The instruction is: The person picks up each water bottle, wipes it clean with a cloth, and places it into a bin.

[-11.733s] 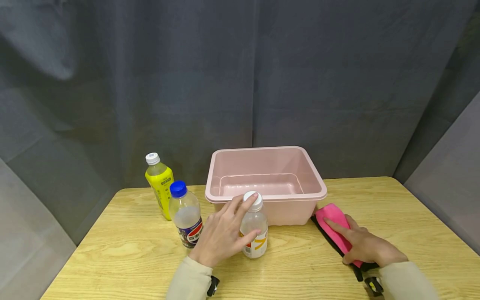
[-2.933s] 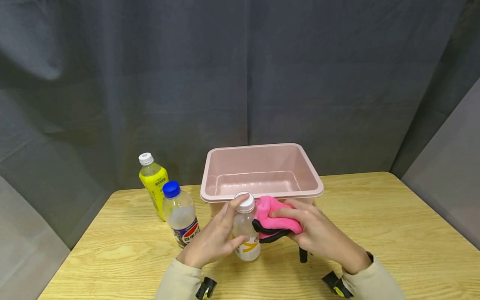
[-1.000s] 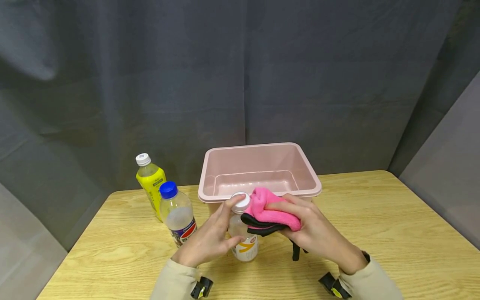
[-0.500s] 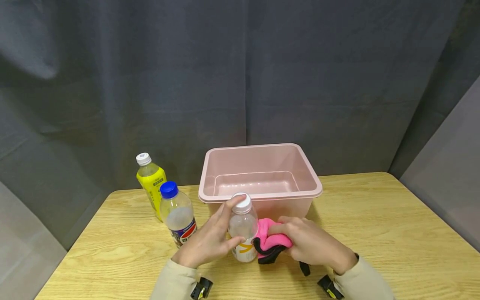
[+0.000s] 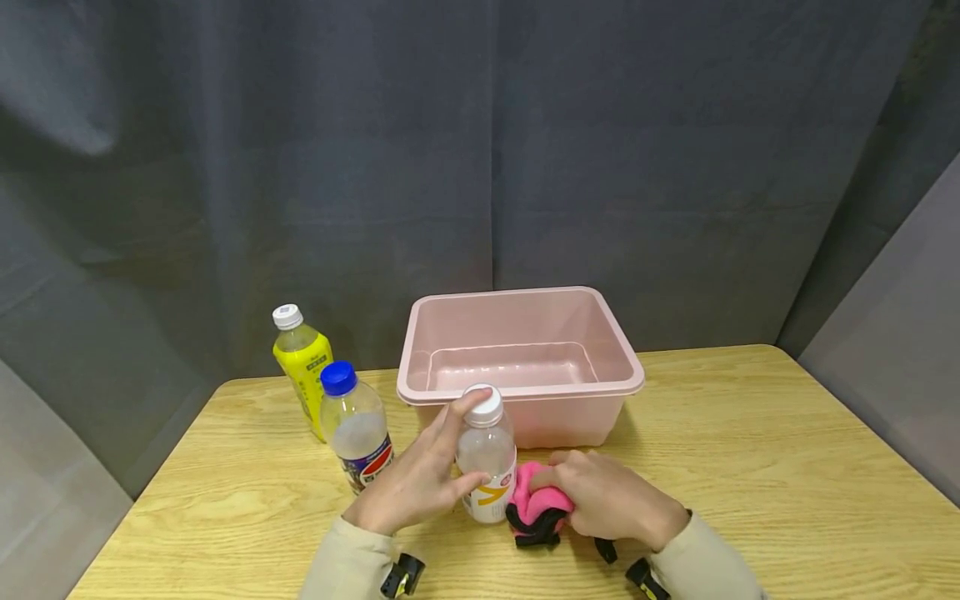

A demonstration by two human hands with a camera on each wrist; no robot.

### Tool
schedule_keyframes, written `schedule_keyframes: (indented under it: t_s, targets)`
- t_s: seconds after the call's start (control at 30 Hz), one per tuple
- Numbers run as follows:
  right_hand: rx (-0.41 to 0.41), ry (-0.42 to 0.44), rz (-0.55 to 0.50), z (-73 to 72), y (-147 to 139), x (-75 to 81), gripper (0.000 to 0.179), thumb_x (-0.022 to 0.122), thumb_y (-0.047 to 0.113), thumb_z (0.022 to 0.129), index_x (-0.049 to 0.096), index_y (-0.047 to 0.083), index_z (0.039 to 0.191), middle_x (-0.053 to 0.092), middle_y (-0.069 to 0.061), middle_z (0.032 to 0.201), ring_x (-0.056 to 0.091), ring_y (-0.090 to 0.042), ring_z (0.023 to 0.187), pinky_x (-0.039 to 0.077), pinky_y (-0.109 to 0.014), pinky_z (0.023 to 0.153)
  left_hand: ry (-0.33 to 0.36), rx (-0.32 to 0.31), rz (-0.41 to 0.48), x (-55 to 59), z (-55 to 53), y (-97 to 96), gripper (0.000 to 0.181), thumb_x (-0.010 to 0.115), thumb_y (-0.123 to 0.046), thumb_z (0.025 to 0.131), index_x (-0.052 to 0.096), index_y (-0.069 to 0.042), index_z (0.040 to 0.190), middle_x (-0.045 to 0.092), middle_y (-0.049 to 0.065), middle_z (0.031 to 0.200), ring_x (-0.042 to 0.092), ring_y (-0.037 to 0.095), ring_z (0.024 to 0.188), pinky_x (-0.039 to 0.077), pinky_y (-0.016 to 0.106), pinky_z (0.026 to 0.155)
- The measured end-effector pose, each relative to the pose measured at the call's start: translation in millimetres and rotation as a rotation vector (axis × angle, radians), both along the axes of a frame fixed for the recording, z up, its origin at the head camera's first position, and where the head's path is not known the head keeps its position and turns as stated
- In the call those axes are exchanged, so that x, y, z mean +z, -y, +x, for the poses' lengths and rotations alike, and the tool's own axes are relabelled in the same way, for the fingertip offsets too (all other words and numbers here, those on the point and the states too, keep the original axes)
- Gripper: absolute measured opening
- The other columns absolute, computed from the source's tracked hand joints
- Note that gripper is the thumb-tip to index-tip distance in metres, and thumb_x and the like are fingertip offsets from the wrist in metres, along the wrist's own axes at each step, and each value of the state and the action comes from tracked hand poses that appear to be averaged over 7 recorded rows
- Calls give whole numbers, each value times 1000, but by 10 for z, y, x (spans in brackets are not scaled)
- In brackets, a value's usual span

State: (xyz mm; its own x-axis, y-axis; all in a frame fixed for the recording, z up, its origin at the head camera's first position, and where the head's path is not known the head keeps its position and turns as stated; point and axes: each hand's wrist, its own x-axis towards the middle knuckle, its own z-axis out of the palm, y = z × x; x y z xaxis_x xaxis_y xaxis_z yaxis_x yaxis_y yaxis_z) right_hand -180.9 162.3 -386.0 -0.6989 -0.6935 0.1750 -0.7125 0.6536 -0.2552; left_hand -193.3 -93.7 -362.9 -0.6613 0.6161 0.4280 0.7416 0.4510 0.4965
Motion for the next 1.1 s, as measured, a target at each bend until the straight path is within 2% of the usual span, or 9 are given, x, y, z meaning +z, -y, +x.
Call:
schedule_keyframes:
  t_s: [0.17, 0.3, 0.43, 0.5, 0.63, 0.73, 0.9, 1.1]
  targets:
    - [5, -70, -98, 35, -28, 128, 53, 82, -10, 62, 69, 30, 94, 50, 14, 82, 48, -4, 68, 44, -24, 62, 2, 3, 0, 0, 0, 1, 94, 83, 0, 82, 22, -17, 151, 50, 20, 139, 59, 33, 118, 54, 49, 96]
    - [12, -165, -200, 88, -61, 267, 58, 78, -15, 60, 70, 26, 99, 48, 14, 81, 44, -4, 66, 42, -22, 60, 3, 6, -4, 1, 3, 2, 94, 83, 0, 82, 22, -17, 151, 50, 20, 138, 60, 32, 117, 54, 49, 95]
    - [27, -300, -352, 103, -80, 367, 64, 74, -19, 58, 71, 22, 107, 58, 10, 91, 52, -7, 74, 48, -24, 62, -7, 1, -7, -1, 3, 1, 93, 83, -1, 82, 22, -16, 150, 50, 21, 139, 61, 32, 116, 55, 48, 95]
    - [32, -344, -452, 96, -71, 394, 65, 76, -19, 58, 72, 18, 111, 65, 5, 99, 59, -11, 82, 52, -24, 70, -10, -5, -7, -2, 1, 1, 92, 83, -1, 82, 22, -16, 150, 49, 21, 140, 61, 32, 117, 54, 48, 96]
    - [44, -317, -692, 70, -26, 406, 66, 77, -23, 61, 71, 10, 118, 69, -5, 109, 64, -17, 96, 50, -20, 87, -13, -7, -7, -5, -4, 2, 92, 82, 0, 82, 22, -16, 150, 48, 21, 142, 60, 31, 117, 53, 49, 97]
    - [57, -268, -802, 54, 9, 391, 69, 75, -25, 62, 70, 9, 121, 69, -6, 109, 63, -17, 99, 46, -18, 89, -23, 1, -12, -7, -6, 2, 92, 83, -2, 82, 23, -16, 151, 49, 18, 139, 60, 26, 104, 55, 44, 91]
    - [60, -257, -803, 45, 28, 367, 71, 75, -25, 61, 70, 11, 122, 68, -4, 106, 61, -16, 94, 46, -20, 83, -36, 10, -18, -8, -4, 5, 92, 83, -3, 82, 24, -16, 151, 50, 13, 133, 52, 21, 86, 51, 37, 78]
    - [69, -247, -769, 47, 23, 377, 69, 76, -24, 61, 69, 11, 120, 67, -2, 104, 60, -16, 88, 47, -21, 78, -31, 11, -18, -4, -2, 4, 92, 83, -3, 82, 23, -16, 151, 50, 15, 135, 53, 21, 90, 52, 39, 81]
